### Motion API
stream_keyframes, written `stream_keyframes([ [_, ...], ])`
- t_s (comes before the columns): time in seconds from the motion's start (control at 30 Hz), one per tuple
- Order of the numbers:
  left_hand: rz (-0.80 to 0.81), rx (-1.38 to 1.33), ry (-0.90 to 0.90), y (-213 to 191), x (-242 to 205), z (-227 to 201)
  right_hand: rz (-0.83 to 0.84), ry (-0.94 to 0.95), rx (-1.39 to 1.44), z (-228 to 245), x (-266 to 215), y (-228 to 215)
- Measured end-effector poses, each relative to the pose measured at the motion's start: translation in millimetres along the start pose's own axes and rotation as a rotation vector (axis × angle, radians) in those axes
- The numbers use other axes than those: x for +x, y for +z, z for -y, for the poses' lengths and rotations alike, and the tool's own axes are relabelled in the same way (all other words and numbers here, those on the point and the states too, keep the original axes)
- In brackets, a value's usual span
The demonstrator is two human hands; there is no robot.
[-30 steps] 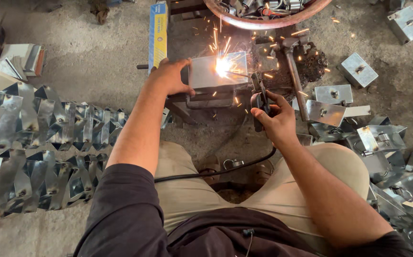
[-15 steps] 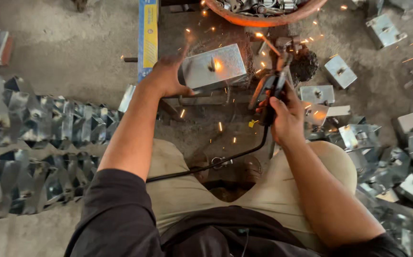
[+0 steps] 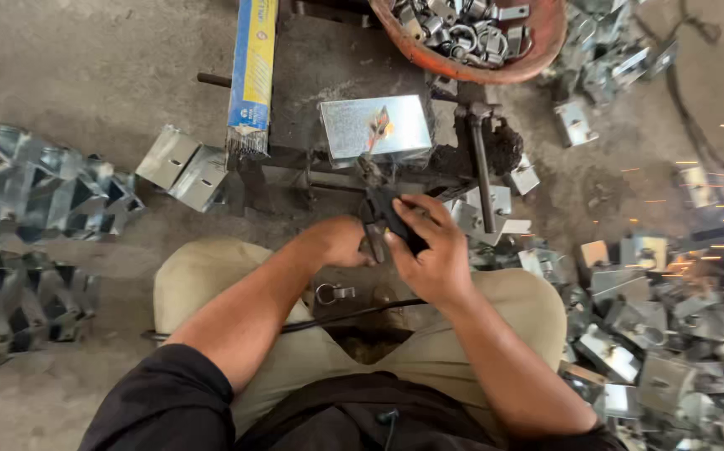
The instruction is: The person welds small metal brackets using a handheld welding torch. They repeatedly pick up a bracket, place a metal ring on it, weld the ring in place, and then set the finished piece aside. The process is repeated for multiple units.
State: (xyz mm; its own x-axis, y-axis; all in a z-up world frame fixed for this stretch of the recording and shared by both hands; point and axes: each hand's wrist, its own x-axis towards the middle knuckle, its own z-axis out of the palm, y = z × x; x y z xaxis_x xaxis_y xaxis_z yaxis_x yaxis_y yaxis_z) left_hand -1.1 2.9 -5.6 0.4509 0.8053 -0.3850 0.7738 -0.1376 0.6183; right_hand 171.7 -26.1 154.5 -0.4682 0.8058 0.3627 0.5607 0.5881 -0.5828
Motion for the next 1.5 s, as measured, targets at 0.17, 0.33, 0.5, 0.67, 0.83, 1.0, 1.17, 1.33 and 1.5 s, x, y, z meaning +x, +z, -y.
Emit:
stream_keyframes([
  [0.17,-0.006,-0.01,0.079,1,16,21,0.002,-0.016,-0.095,7,16,20],
  [0.33,0.034,-0.07,0.039,-7,20,22,0.002,0.067,-0.095,9,22,34],
  [0.5,0.022,-0.06,0.074,-9,17,18,-0.016,0.039,-0.163,14,21,42],
  [0.67,-0.002,-0.132,0.094,-9,21,19,0.032,0.144,-0.11,19,22,41],
  [0.83,-0.009,-0.087,0.088,-11,21,17,0.03,0.128,-0.12,20,24,42],
  [1.0,0.011,-0.05,0.101,-10,23,15,0.025,0.156,-0.12,18,24,42],
  [1.17,0.025,-0.031,0.089,-12,22,15,0.012,0.148,-0.154,19,23,41],
  [1.33,0.044,-0.031,0.04,-16,18,13,0.015,0.193,-0.109,20,24,40],
  [1.5,0.035,-0.041,0.034,-18,17,13,0.017,0.206,-0.108,19,25,40],
])
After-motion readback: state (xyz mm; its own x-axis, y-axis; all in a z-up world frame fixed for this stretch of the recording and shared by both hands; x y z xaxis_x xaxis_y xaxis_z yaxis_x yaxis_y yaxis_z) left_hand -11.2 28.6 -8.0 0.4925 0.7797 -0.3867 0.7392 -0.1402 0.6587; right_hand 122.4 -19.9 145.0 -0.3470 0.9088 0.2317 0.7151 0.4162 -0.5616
